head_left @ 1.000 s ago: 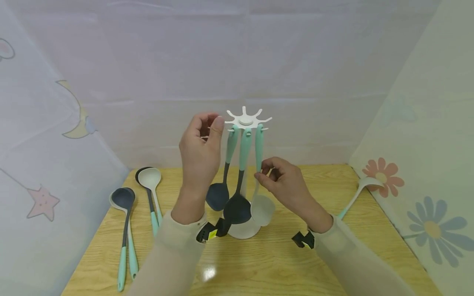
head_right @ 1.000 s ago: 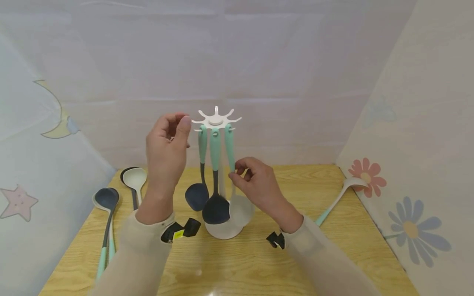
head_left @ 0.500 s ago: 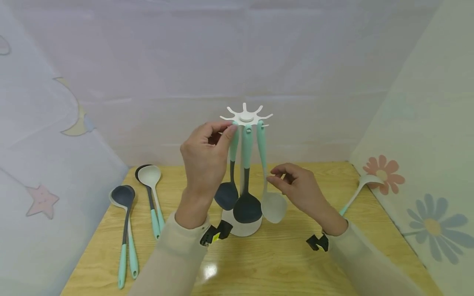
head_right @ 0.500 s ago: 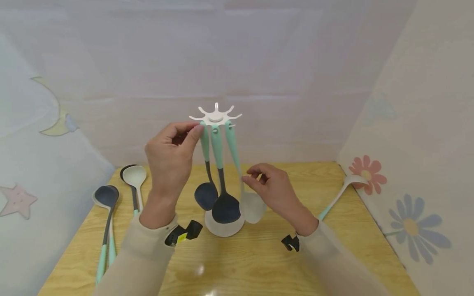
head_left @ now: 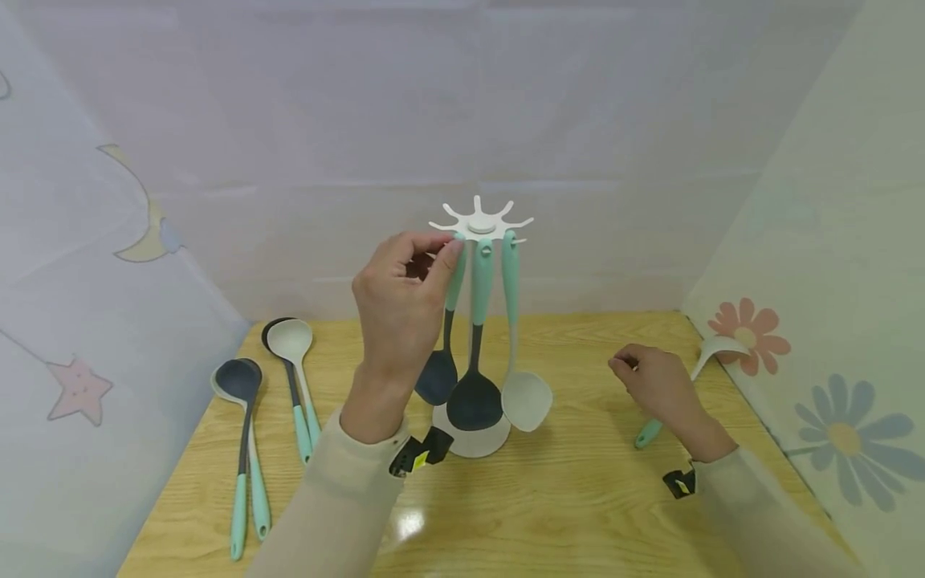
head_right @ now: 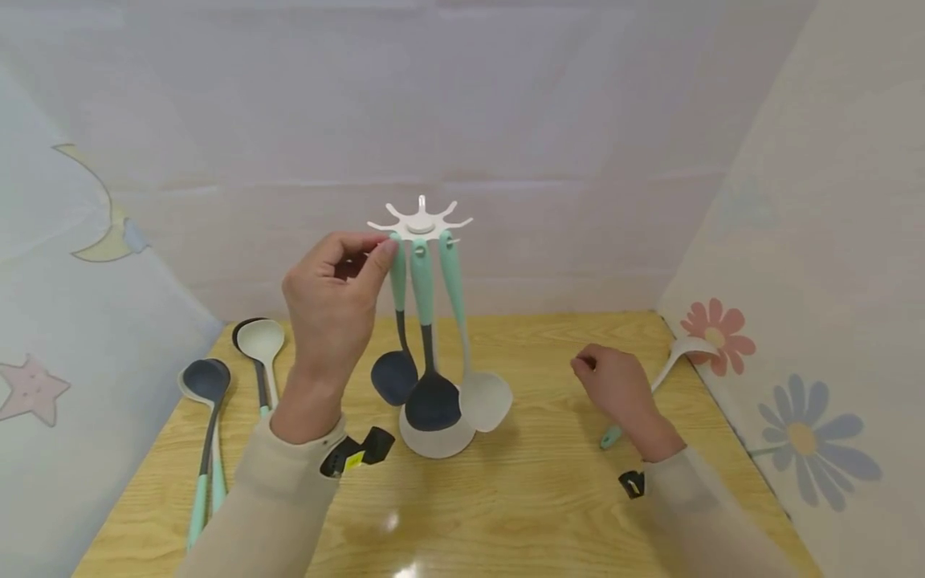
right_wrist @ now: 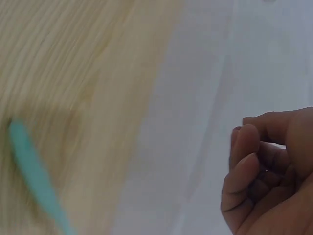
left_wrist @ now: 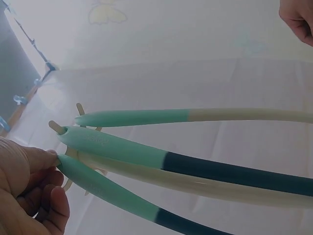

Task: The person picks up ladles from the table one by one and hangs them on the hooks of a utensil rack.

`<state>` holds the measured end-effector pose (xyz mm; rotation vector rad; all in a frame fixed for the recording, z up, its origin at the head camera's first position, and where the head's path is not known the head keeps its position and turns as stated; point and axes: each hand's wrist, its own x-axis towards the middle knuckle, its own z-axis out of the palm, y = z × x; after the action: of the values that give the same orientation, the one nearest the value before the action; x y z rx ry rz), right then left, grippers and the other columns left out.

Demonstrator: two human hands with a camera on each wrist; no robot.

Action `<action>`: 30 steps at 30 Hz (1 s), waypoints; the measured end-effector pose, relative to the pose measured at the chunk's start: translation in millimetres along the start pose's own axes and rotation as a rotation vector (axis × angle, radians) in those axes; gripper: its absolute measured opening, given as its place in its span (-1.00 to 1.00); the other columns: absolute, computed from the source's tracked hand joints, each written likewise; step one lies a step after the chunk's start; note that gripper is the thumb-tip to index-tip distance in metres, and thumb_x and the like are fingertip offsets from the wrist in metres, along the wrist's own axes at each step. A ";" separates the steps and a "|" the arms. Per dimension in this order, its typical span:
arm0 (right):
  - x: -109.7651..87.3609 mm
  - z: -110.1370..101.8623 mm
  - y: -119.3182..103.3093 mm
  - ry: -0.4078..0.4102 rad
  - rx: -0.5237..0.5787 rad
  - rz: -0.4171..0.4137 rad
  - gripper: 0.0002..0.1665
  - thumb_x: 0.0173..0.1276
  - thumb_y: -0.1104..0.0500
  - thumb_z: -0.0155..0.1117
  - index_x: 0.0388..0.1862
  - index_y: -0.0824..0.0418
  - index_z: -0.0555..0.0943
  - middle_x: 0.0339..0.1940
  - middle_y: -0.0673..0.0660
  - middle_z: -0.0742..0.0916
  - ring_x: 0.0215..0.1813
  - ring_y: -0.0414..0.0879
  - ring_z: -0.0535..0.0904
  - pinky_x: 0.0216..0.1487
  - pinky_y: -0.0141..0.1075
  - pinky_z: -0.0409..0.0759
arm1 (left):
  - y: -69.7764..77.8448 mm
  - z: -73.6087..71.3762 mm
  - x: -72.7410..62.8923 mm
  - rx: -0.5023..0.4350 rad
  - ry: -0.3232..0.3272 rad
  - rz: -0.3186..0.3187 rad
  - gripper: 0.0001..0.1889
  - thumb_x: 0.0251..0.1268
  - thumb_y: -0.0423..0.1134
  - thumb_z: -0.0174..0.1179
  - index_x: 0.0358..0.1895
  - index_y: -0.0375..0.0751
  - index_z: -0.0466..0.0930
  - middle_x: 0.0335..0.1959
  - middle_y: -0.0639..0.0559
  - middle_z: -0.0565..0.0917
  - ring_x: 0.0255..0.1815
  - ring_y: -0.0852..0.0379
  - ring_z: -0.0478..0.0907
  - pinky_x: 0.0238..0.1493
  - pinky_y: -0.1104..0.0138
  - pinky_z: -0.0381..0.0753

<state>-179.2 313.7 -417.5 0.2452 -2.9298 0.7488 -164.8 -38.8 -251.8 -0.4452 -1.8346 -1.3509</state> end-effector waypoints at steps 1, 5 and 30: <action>-0.3 -0.9 10.3 -0.017 -0.011 0.021 -0.65 0.67 0.11 0.16 0.02 0.39 0.71 -0.61 0.00 0.65 -0.61 -0.14 0.48 -0.55 -0.26 0.40 | 0.1 -0.1 0.2 -0.001 0.000 0.001 -0.86 0.39 -0.29 0.44 -0.16 -0.32 0.81 -0.28 -0.13 0.78 -0.38 0.11 0.62 -0.31 0.44 0.58; -2.6 -5.4 49.8 -0.079 -0.045 0.121 -0.56 0.69 0.14 0.02 -0.39 0.33 0.61 -0.71 -0.01 0.49 -0.67 -0.16 0.29 -0.61 -0.31 0.27 | 0.5 -0.5 0.6 0.004 -0.006 0.001 -0.87 0.40 -0.28 0.44 -0.17 -0.30 0.82 -0.28 -0.11 0.79 -0.37 0.12 0.62 -0.30 0.43 0.59; -11.4 5.0 120.2 -0.268 -0.027 0.394 -0.74 0.48 0.15 -0.04 -0.29 0.36 0.35 -0.62 0.13 0.53 -0.60 0.00 0.45 -0.55 -0.21 0.41 | -1.2 2.0 -1.5 0.025 -0.006 0.002 -0.87 0.37 -0.25 0.46 -0.20 -0.25 0.82 -0.36 -0.05 0.79 -0.36 0.08 0.51 -0.31 0.35 0.50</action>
<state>-190.3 416.8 -479.6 -0.2650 -3.2875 0.7722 -165.5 -37.2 -254.0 -0.4379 -1.8530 -1.3256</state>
